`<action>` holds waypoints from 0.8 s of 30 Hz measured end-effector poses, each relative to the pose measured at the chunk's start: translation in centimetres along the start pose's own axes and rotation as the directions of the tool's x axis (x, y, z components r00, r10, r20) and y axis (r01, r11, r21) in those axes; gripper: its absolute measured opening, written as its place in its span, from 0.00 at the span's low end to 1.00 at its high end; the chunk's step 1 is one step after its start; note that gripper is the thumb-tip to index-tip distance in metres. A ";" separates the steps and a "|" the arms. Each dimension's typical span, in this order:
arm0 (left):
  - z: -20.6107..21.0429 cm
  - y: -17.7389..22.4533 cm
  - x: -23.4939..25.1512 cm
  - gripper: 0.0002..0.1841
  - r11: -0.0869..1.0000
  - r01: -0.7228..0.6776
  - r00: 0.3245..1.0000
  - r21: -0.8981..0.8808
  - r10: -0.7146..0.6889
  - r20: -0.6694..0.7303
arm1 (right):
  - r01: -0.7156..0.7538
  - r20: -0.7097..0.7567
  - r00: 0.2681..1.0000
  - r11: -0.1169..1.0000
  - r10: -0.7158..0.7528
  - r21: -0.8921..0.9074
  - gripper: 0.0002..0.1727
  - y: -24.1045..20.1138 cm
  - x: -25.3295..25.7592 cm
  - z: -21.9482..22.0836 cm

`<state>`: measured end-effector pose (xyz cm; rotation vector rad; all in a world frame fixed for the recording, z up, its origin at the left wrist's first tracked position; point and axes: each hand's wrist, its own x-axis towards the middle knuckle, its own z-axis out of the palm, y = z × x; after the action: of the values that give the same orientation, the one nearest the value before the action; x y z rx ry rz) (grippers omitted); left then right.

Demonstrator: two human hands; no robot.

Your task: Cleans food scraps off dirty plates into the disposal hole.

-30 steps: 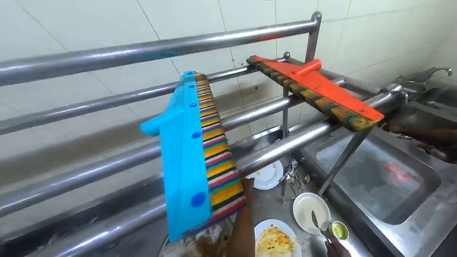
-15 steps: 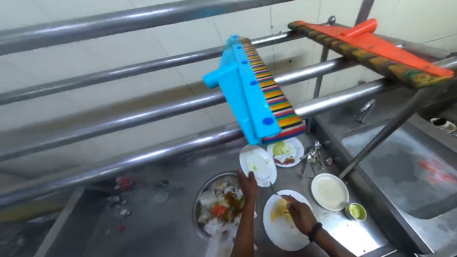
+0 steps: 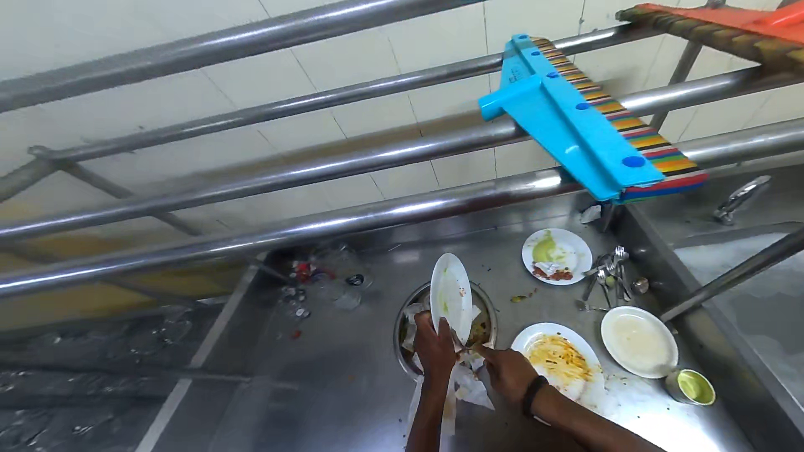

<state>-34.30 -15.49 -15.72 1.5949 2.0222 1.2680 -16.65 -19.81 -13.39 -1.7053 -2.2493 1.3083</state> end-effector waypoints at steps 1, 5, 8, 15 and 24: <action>-0.2 -0.1 -0.2 0.17 1.000 -0.013 1.000 -0.010 0.013 -0.004 | -0.057 0.012 0.998 0.996 0.058 -0.069 0.30 -0.6 1.0 -0.1; -1.2 -0.4 -1.7 0.14 1.000 -0.028 1.000 0.003 0.028 -0.002 | -0.229 -0.140 0.968 0.962 0.208 -0.153 0.35 1.9 7.7 -0.7; -1.8 -1.1 -2.4 0.16 0.997 0.063 0.998 -0.049 -0.064 -0.020 | -0.194 -0.242 0.956 0.976 0.165 -0.102 0.34 3.5 8.5 -1.3; -2.2 -2.0 -3.6 0.15 0.939 0.234 0.968 -0.251 -0.250 -0.033 | -0.145 -0.140 0.981 0.987 0.135 -0.063 0.34 5.5 5.8 4.1; -2.0 -1.7 -4.5 0.23 0.843 0.346 0.938 -0.411 -0.323 0.128 | 0.038 -0.239 0.967 0.977 -0.088 -0.208 0.33 4.3 5.1 2.3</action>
<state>-35.13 -20.48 -17.12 1.0088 1.7297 1.3885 -16.49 -16.85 -19.82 -1.7271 -2.3310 0.8241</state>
